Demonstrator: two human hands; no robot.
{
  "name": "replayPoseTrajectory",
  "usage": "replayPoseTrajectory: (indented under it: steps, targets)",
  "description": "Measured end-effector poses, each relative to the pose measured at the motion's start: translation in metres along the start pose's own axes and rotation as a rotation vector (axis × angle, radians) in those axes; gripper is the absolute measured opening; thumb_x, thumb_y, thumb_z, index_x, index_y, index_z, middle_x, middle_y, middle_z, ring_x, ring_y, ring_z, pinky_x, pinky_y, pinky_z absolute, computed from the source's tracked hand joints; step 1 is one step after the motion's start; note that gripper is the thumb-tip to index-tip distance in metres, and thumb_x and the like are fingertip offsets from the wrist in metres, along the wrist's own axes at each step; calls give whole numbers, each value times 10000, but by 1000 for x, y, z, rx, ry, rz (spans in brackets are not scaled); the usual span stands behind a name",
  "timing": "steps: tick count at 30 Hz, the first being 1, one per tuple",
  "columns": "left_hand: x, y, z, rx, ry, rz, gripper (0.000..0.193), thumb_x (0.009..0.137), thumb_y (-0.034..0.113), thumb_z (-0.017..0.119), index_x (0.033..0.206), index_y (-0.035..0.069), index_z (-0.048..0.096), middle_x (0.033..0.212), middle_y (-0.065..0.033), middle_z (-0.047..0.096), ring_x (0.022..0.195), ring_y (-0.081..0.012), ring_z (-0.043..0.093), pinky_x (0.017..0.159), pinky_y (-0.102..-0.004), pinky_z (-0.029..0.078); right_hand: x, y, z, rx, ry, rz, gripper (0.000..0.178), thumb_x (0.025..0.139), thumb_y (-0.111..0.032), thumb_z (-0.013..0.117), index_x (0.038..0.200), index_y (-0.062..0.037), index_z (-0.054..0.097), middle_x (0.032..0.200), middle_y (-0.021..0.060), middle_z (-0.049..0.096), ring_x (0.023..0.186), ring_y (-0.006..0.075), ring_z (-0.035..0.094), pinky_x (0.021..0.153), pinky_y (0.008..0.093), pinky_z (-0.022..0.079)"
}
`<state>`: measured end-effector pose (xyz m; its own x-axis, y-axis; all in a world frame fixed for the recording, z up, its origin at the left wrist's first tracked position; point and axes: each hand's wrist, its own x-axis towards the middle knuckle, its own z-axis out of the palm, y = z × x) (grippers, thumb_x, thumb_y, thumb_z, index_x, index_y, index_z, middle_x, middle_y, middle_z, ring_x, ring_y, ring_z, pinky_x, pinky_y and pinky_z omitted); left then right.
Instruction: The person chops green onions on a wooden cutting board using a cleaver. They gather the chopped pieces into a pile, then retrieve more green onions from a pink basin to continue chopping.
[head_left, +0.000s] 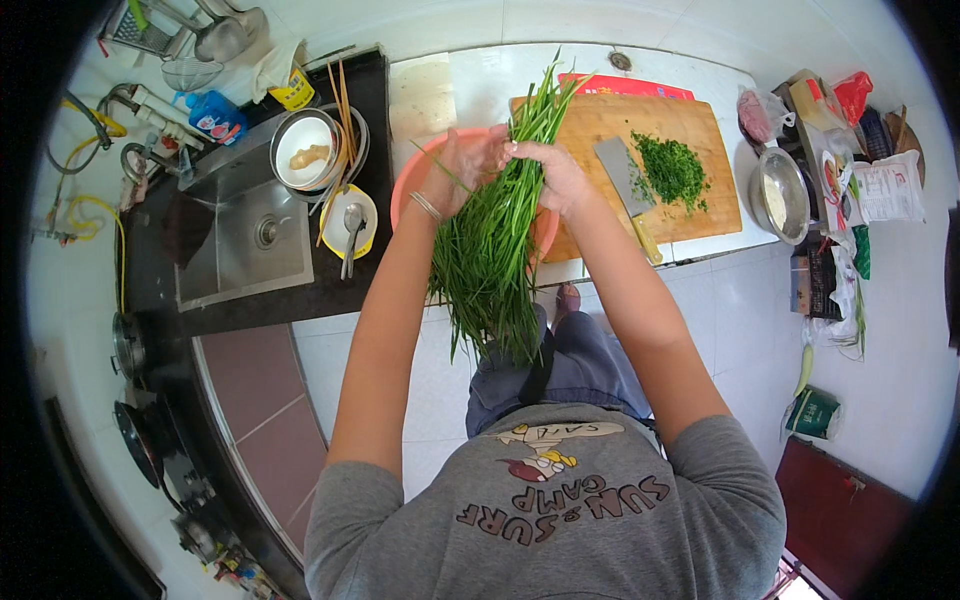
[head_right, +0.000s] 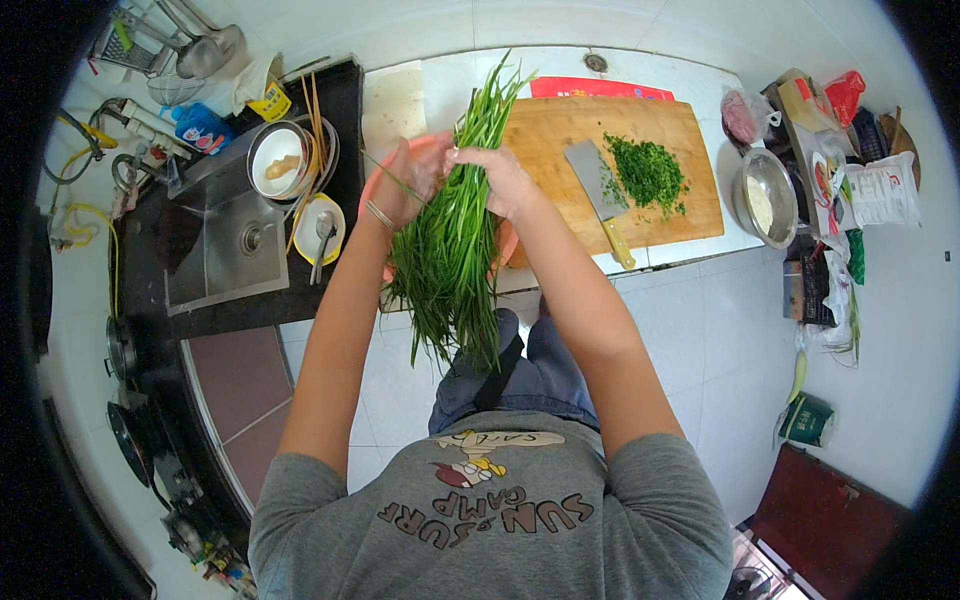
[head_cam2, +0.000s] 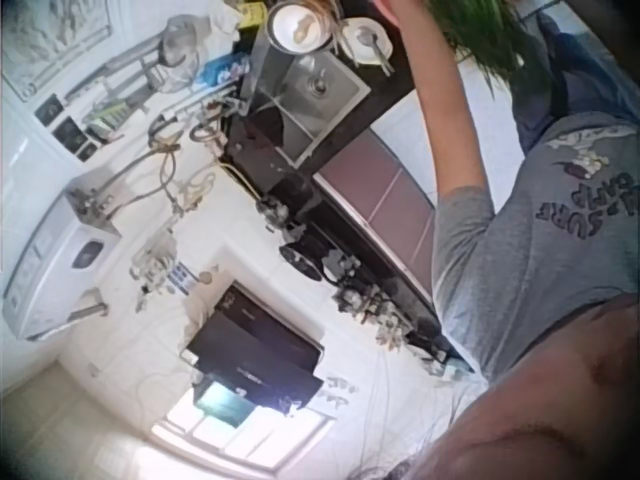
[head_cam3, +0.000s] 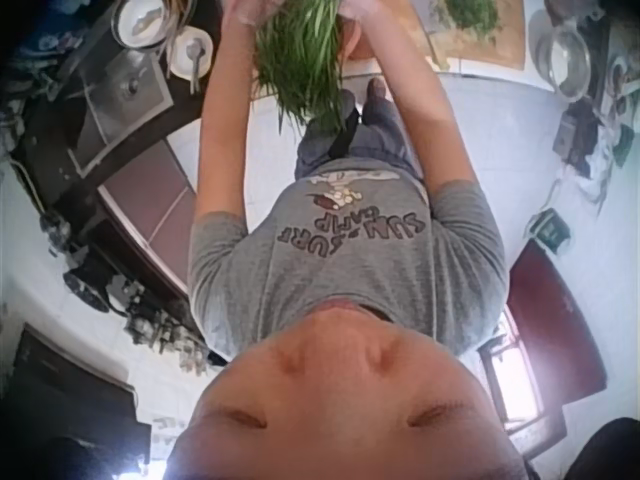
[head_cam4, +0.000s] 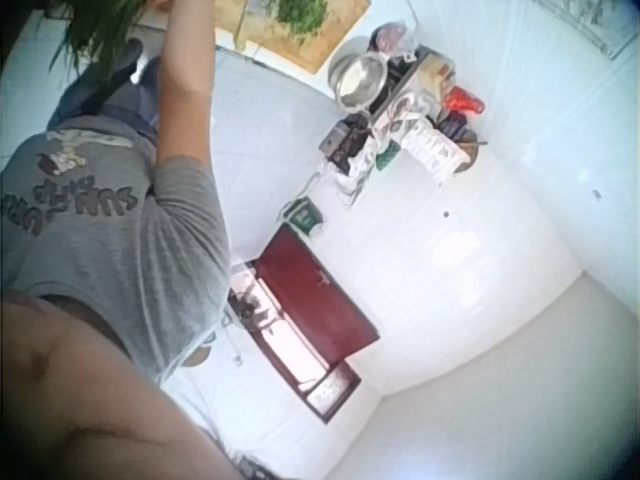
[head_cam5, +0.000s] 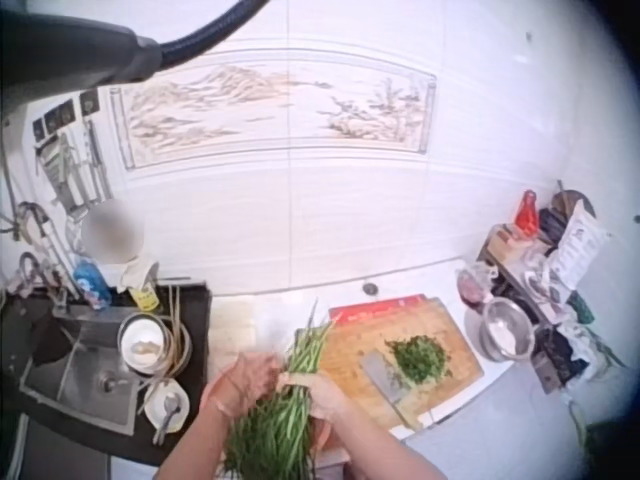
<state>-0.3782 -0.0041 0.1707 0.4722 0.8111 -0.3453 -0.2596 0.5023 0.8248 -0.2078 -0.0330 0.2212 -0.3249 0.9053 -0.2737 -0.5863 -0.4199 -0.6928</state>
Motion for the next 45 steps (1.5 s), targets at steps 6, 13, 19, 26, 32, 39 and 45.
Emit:
replayPoseTrajectory:
  steps: [6, 13, 19, 26, 32, 39, 45]
  targets:
    - [-8, -51, -25, -202, -311, -200, 623, 933, 542, 299, 1331, 75, 409, 1187, -123, 578, 1016, -308, 597, 739, -467, 545, -9, -26, 35, -34, -70, -122, 421, 798, -102, 609, 1177, 27, 479, 776, 52, 546, 782, 166, 550, 745, 317, 472]
    - [-3, -89, -52, -31, -507, -176, 511, 914, 423, 465, 1223, 16, 484, 1127, -180, 601, 912, -330, 640, 788, -428, 532, -15, -65, 62, 44, -85, -298, 411, 800, -73, 582, 1177, 35, 461, 768, 59, 546, 771, 181, 553, 748, 305, 480]
    - [-14, -91, -46, 287, -437, -128, 490, 900, 402, 511, 1200, 14, 497, 1131, -146, 609, 916, -267, 647, 795, -377, 499, -26, -106, 71, 36, -71, -445, 383, 826, -75, 566, 1178, 26, 453, 766, 56, 549, 770, 191, 542, 749, 302, 476]
    - [-14, -97, -61, 162, -349, 45, 518, 915, 453, 469, 1145, 1, 572, 1046, -117, 651, 950, -200, 630, 837, -304, 434, -35, -147, 90, 131, -69, -559, 370, 807, -96, 602, 1153, -26, 491, 738, 57, 586, 706, 188, 576, 675, 330, 492]
    - [-20, -49, -50, 476, 205, -169, 549, 964, 488, 301, 1138, 66, 606, 953, -14, 670, 786, -122, 600, 721, -277, 445, -53, -169, 71, 108, 25, -703, 394, 791, -89, 612, 1159, -17, 490, 723, 53, 590, 697, 187, 572, 678, 335, 485]
    - [-27, -15, -71, 1131, 137, 22, 584, 890, 564, 414, 1225, 110, 569, 1058, -90, 624, 919, -231, 579, 872, -346, 423, -63, -151, 13, 201, 49, -677, 329, 833, -66, 564, 1142, -1, 471, 774, 54, 550, 794, 202, 527, 765, 305, 456]
    - [-44, -38, -22, 1683, 265, 72, 649, 876, 562, 421, 1350, 119, 430, 1358, -195, 425, 1293, -349, 350, 1059, -351, 282, -72, -157, -28, 337, 110, -657, 322, 820, -46, 567, 1126, -3, 478, 771, 59, 548, 753, 180, 532, 744, 297, 467]
